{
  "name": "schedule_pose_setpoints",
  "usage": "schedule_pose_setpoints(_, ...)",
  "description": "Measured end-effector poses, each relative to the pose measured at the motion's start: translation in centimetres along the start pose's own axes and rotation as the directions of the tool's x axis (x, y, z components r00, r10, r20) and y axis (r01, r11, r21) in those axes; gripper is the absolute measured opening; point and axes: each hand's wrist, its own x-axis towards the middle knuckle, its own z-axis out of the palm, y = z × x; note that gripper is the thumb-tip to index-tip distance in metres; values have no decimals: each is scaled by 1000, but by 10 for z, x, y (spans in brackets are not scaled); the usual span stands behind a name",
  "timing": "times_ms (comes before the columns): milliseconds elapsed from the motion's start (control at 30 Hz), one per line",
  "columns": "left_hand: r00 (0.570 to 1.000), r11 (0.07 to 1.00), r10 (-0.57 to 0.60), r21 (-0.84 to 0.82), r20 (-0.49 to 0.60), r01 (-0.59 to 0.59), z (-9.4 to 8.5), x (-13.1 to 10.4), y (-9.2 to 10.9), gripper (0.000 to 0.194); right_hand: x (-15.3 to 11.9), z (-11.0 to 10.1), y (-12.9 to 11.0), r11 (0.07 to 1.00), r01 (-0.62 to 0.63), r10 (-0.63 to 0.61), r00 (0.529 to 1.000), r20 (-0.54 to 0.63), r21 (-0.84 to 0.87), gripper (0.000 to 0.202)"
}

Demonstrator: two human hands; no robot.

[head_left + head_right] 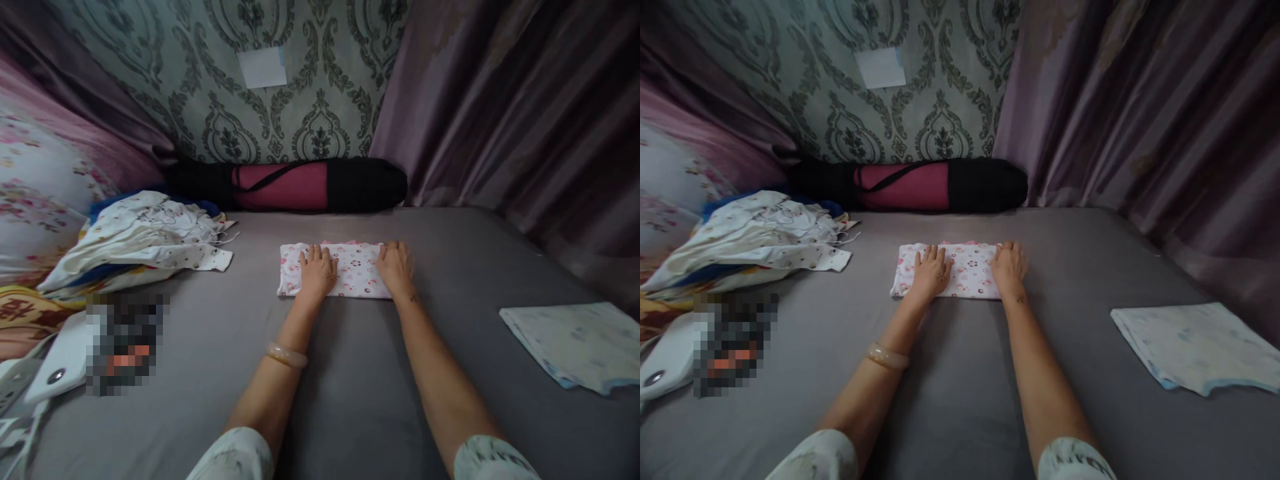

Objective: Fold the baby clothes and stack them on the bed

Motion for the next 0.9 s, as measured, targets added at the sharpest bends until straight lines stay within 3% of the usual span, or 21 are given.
schedule_pose_setpoints(67, 999, 1000, 19, 1, -31, -19, -4, -4, 6, 51, -9, 5, -17, 978, 208, -208, 978, 17, 6, 40)
schedule_pose_setpoints(133, 999, 1000, 17, -3, -31, -17, -6, -7, 9, 50, -19, 13, -33, 922, 387, -387, 917, 94, 20, 44)
schedule_pose_setpoints(233, 1000, 1000, 4, 4, 0, -4, -3, -10, 6, 51, -32, 26, -46, 863, 506, -499, 846, 191, 12, 48)
schedule_pose_setpoints(300, 1000, 1000, 2, 31, 1, -2, 2, -10, 2, 52, -37, 30, -47, 852, 524, -509, 831, 226, -9, 49)
schedule_pose_setpoints(567, 999, 988, 3, 156, -52, 5, 21, -12, -7, 55, -38, 43, -39, 850, 517, -488, 846, 214, -104, 52)
schedule_pose_setpoints(733, 999, 986, -2, 164, -40, 8, 17, -10, -9, 55, -37, 43, -41, 855, 506, -471, 850, 237, -112, 52)
schedule_pose_setpoints(900, 993, 984, 100, 152, -69, -89, 11, -3, -12, 53, -32, 38, -39, 864, 491, -466, 863, 195, -112, 52)
